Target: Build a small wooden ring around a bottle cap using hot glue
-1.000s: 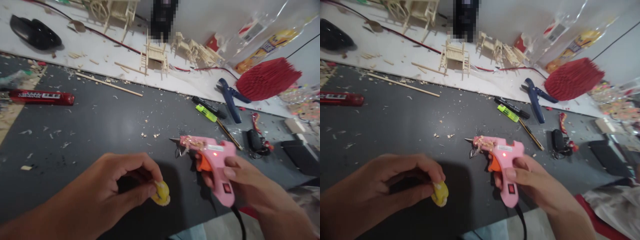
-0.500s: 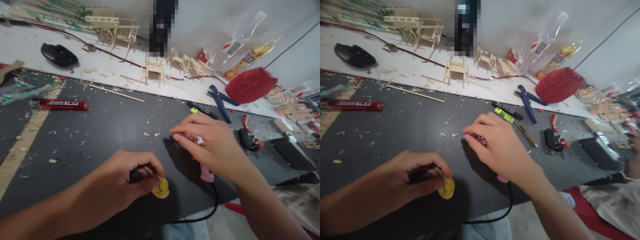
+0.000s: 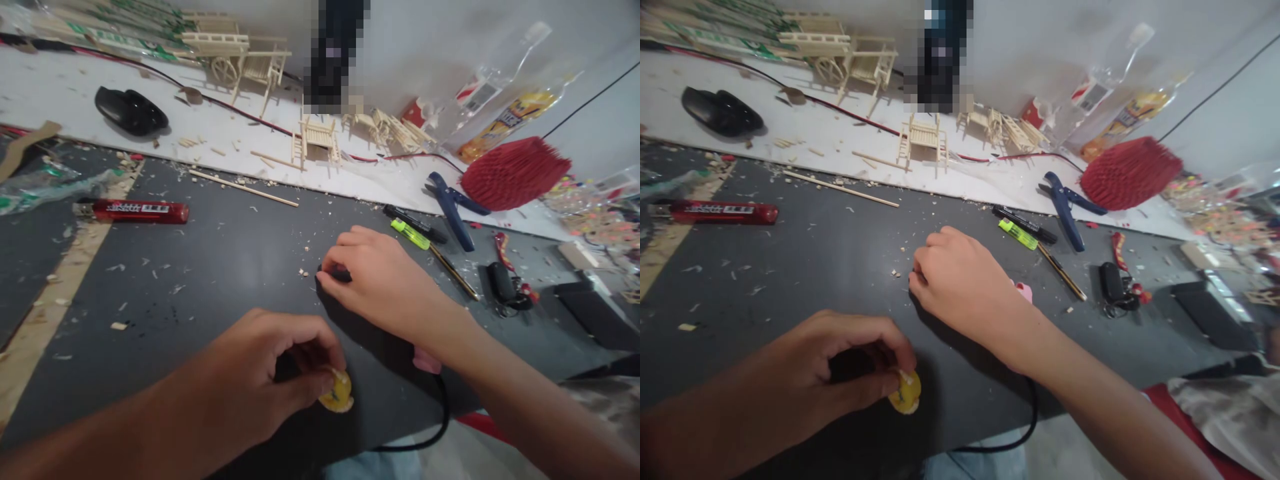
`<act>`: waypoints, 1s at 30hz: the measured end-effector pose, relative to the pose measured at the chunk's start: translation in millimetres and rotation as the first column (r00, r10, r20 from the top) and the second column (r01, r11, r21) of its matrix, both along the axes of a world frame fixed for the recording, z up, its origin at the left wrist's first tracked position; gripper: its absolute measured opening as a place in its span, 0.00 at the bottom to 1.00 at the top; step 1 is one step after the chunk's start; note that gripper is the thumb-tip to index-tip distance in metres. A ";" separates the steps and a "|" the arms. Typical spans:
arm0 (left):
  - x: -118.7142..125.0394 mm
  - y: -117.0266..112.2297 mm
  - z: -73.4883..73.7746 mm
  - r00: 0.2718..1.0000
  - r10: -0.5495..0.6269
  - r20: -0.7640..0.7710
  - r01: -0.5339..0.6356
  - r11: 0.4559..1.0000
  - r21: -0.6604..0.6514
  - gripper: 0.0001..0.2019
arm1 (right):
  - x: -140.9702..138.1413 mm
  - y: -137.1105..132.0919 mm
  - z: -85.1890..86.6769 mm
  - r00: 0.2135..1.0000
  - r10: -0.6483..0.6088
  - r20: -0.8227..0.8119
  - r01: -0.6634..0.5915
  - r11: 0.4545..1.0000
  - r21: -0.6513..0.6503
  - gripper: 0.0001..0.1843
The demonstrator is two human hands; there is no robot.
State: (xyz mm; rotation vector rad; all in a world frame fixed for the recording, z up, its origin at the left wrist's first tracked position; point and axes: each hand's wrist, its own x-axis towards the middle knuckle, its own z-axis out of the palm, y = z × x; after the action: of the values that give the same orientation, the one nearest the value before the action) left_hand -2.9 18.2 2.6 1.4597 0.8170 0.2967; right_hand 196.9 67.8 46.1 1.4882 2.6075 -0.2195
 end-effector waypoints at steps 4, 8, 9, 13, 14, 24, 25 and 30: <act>-0.5 -0.4 -1.0 1.000 0.007 -0.007 -0.007 1.000 -0.004 0.05 | -7.2 4.9 3.2 0.999 -0.001 0.042 0.002 1.000 -0.005 0.11; -0.4 0.0 0.7 1.000 -0.008 0.007 0.008 1.000 0.000 0.06 | -9.7 10.1 6.8 0.996 -0.078 0.031 0.080 0.996 -0.045 0.10; -0.5 -0.1 0.9 1.000 -0.012 0.006 0.012 1.000 0.003 0.06 | -9.3 11.5 7.5 0.994 -0.107 0.012 0.107 0.992 -0.060 0.10; -0.9 -0.7 0.9 1.000 -0.009 0.015 0.009 1.000 0.014 0.06 | -3.7 16.2 11.1 0.965 -0.208 -0.160 0.188 0.973 -0.130 0.07; -0.7 -0.7 1.1 1.000 -0.008 0.021 0.008 1.000 0.010 0.06 | -1.7 17.0 12.5 0.943 -0.241 -0.227 0.207 0.964 -0.166 0.07; 0.7 1.4 6.2 1.000 -0.005 0.021 0.005 1.000 -0.010 0.08 | 14.2 26.0 19.0 0.613 -0.596 -0.519 0.174 0.742 -0.647 0.05; 0.6 1.4 6.7 1.000 -0.006 0.022 0.007 1.000 -0.013 0.08 | 15.1 26.2 19.3 0.580 -0.605 -0.545 0.126 0.728 -0.674 0.05; 2.5 1.9 7.2 1.000 0.008 0.028 -0.007 0.999 -0.038 0.08 | 24.6 18.7 30.7 0.418 -0.646 -0.639 -0.044 0.689 -0.724 0.09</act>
State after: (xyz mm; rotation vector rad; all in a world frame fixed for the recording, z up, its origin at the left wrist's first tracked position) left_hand -0.4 20.1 9.8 1.4145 0.8017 0.3052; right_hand 221.4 86.6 76.8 1.8125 2.1340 -2.2704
